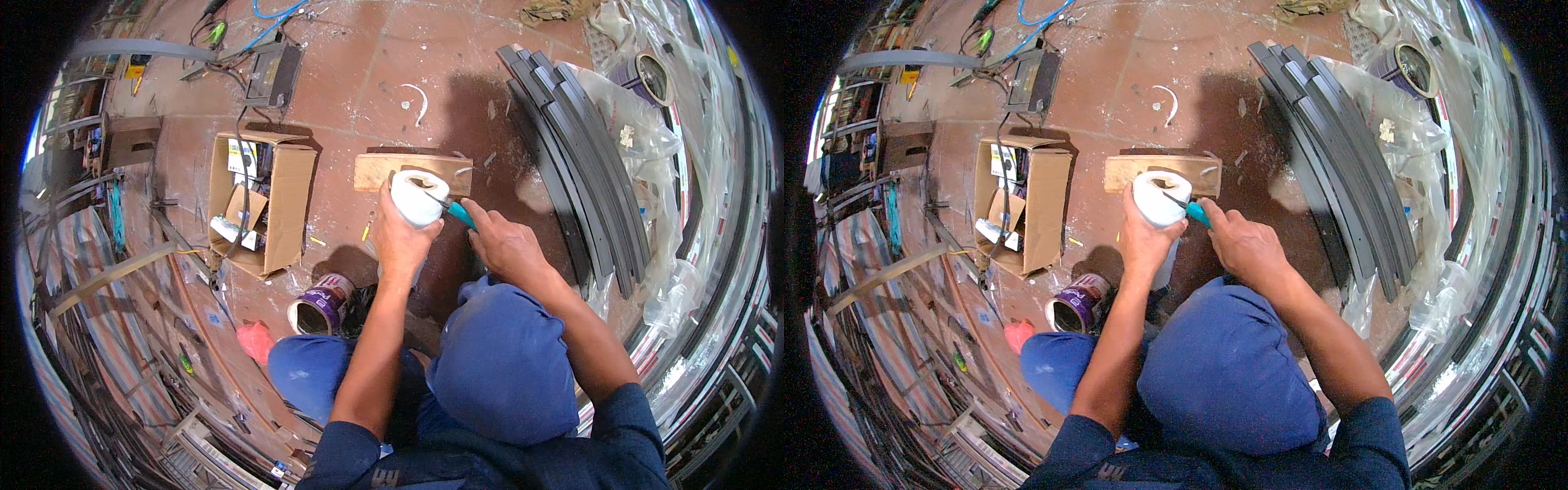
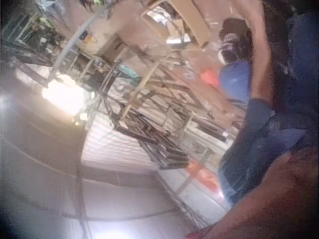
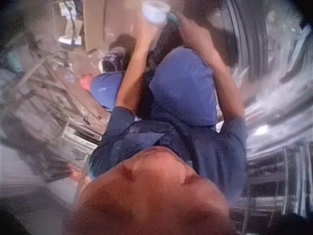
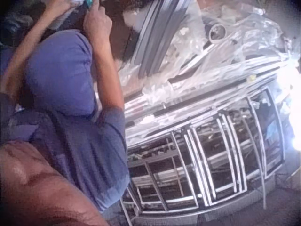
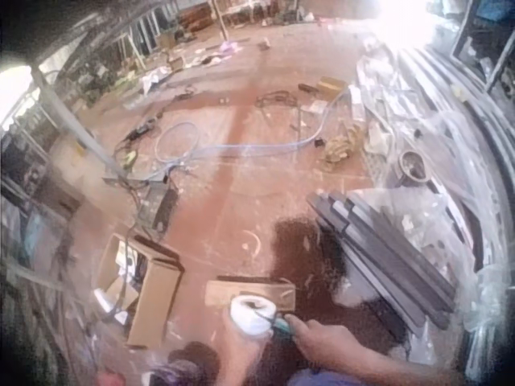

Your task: The person sits on the floor and uses a utility knife to cut a roll of white plastic wrap. After cutting, they unwrap a section and wrap it around a long metal frame resting on a stand.

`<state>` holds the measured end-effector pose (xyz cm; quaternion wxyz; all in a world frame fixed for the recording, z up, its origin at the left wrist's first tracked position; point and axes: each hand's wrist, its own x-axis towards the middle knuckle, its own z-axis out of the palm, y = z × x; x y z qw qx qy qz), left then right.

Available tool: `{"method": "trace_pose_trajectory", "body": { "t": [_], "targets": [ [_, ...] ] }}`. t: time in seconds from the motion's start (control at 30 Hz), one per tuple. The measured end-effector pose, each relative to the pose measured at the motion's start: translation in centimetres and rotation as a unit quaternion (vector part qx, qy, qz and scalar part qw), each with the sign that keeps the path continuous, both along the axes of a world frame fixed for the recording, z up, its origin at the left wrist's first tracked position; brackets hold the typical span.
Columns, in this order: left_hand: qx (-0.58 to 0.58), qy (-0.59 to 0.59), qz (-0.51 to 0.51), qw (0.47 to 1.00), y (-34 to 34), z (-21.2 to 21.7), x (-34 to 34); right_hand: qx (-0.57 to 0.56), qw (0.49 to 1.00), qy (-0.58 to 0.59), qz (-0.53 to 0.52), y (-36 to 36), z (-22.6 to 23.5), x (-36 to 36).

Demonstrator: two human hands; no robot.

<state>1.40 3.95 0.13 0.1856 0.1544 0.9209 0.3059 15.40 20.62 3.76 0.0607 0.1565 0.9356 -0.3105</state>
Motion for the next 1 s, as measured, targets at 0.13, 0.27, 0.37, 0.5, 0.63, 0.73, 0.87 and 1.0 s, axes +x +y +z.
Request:
{"method": "trace_pose_trajectory", "body": {
  "t": [0.13,0.27,0.37,0.5,0.63,0.73,0.87,1.0],
  "targets": [
    [-0.065,0.051,0.027,0.996,1.3,-0.3,1.4,0.035,0.998,-0.043,0.019,0.0,0.9,-0.1],
    [-0.045,0.1,0.021,0.994,0.7,-1.7,1.5,0.065,0.993,-0.088,0.038,0.0,1.8,-0.3],
    [-0.051,0.133,0.034,0.989,1.1,-2.1,1.5,0.078,0.99,-0.113,0.039,0.2,2.3,-0.4],
    [-0.065,0.123,0.042,0.989,1.3,-2.1,1.8,0.06,0.992,-0.109,0.032,0.2,2.4,-0.4],
    [-0.061,0.128,0.047,0.989,1.2,-2.3,1.6,0.056,0.994,-0.09,0.03,0.1,2.4,-0.8],
    [-0.045,0.152,0.038,0.987,1.1,-2.4,1.5,0.053,0.993,-0.105,0.026,0.1,2.3,-1.0],
    [-0.035,0.175,0.032,0.983,0.9,-2.7,1.4,0.048,0.992,-0.107,0.04,0.5,2.2,-1.4],
    [-0.027,0.19,0.033,0.981,0.9,-3.0,1.3,0.059,0.989,-0.128,0.054,0.9,2.5,-1.8]
  ]
}}
